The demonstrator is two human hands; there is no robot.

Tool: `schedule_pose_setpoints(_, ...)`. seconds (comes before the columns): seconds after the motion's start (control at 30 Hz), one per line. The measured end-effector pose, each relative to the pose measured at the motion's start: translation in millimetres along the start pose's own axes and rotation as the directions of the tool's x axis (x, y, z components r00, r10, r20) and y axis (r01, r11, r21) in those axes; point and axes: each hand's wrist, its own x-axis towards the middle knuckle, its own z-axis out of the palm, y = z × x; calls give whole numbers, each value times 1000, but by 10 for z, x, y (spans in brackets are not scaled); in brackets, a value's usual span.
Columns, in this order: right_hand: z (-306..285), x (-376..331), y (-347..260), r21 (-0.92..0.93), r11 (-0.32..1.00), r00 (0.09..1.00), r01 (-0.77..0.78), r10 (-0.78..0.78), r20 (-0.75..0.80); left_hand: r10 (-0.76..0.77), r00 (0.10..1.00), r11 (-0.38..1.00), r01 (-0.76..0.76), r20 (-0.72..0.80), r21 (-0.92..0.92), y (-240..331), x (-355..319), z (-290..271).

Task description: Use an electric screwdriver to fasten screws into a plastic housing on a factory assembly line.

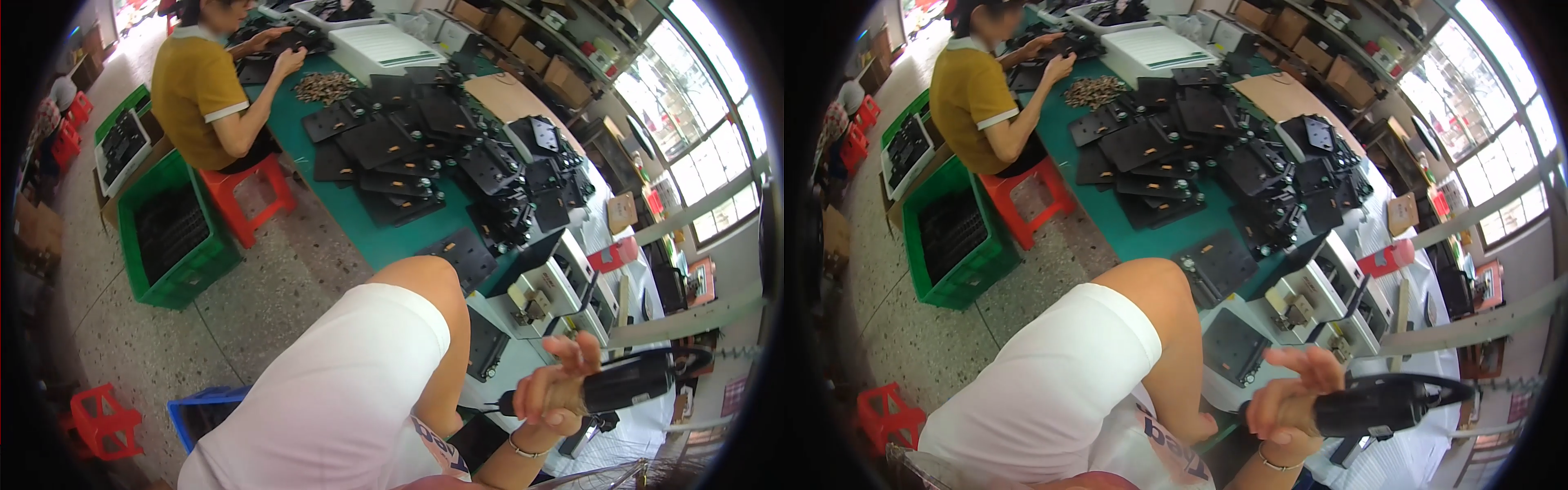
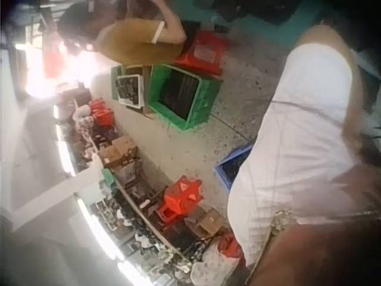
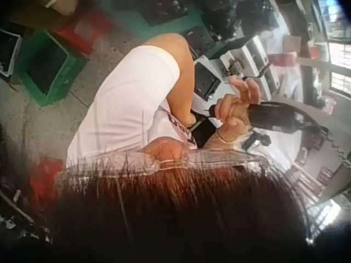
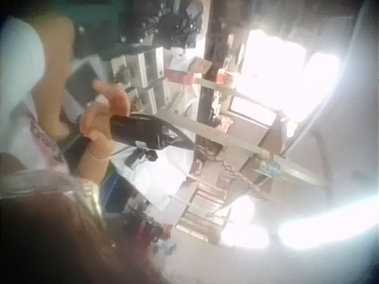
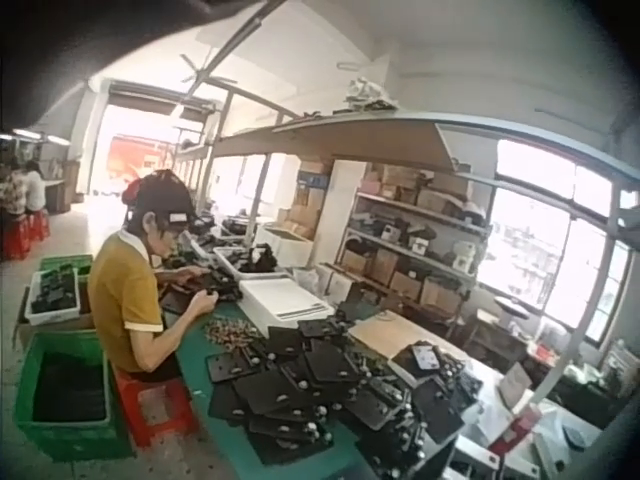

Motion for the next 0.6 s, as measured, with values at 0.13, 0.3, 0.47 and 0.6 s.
schedule_pose_setpoints(0.13,133,113,-98,-32,979,978,-200,202,60,89,996,996,-89,-20,27,-40,276,26)
schedule_pose_setpoints(0.3,26,164,-219,-253,867,882,-429,463,91,171,985,985,-171,-21,17,116,595,63)
schedule_pose_setpoints(0.47,1,6,-149,-350,932,884,-92,238,403,204,979,979,-204,-7,-4,245,756,116)
schedule_pose_setpoints(0.6,-36,-213,-103,-309,943,922,-125,225,314,213,977,977,-212,20,-32,381,826,171)
